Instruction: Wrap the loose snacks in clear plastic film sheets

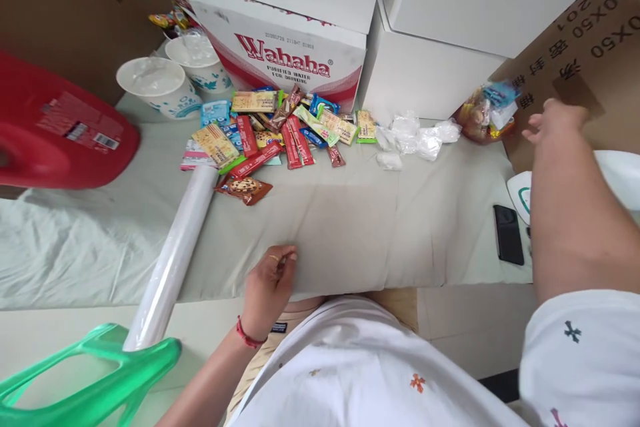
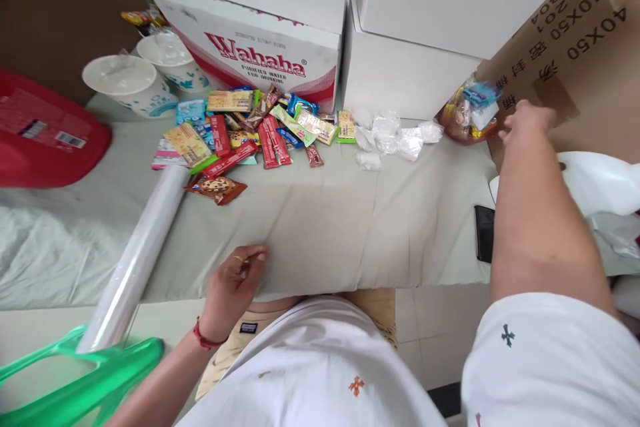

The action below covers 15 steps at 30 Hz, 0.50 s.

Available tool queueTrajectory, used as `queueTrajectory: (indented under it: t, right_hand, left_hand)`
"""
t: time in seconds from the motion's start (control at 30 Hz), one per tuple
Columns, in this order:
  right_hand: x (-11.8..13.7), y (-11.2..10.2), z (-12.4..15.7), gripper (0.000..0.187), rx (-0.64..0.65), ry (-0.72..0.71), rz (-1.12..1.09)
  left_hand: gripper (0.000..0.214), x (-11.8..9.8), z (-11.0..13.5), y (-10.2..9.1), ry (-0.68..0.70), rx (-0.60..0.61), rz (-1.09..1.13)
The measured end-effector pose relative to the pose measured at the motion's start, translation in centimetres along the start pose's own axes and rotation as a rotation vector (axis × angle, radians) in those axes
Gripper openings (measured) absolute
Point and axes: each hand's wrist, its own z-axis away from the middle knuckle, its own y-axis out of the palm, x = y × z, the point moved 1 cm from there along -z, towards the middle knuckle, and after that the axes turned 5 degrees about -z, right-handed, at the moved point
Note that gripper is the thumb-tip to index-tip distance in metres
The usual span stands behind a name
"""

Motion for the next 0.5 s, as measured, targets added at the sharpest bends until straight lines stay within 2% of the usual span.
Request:
queueTrajectory:
  t: [0.03, 0.1, 0.17, 0.27, 0.33, 0.4, 0.5]
  right_hand:
    - [-0.5, 0.9, 1.3, 0.042, -0.039, 0.096, -0.029]
    - [-1.3, 2.9, 5.8, 0.031, -0.143, 0.370, -0.138]
    - [-1.6, 4.7, 11.8, 0.019, -0.120, 0.392, -0.160]
    - [-1.2, 5.9, 21.4, 0.024, 0.026, 0.411, -0.147]
    - [-0.6, 6.0, 25.9, 0.032, 0.255, 0.411, -0.093]
    - [0.1, 5.9, 27.9, 0.038, 0.431, 0.414, -0.056]
    - [1.2, 7.0, 26.7, 0.040, 0.508, 0.341, 0.018]
  left_hand:
    - [0.024, 0.1, 0.2, -0.2, 0.055, -0.053, -0.022]
    - [0.023, 0.4, 0.3, -0.8, 0.150, -0.125, -0.031]
    - [0.025, 1.0, 0.2, -1.3, 0.224, -0.133, -0.012]
    - [0.027, 1.8, -0.4, -1.5, 0.301, -0.080, -0.022]
    - [0.026, 2.2, -0.8, -1.2, 0.336, -0.067, -0.098]
    - [0.026, 2.5, -1.0, -0.6, 0.365, -0.081, -0.196]
    - [0.026, 2.8, -1.0, 0.2, 0.397, -0.119, -0.286]
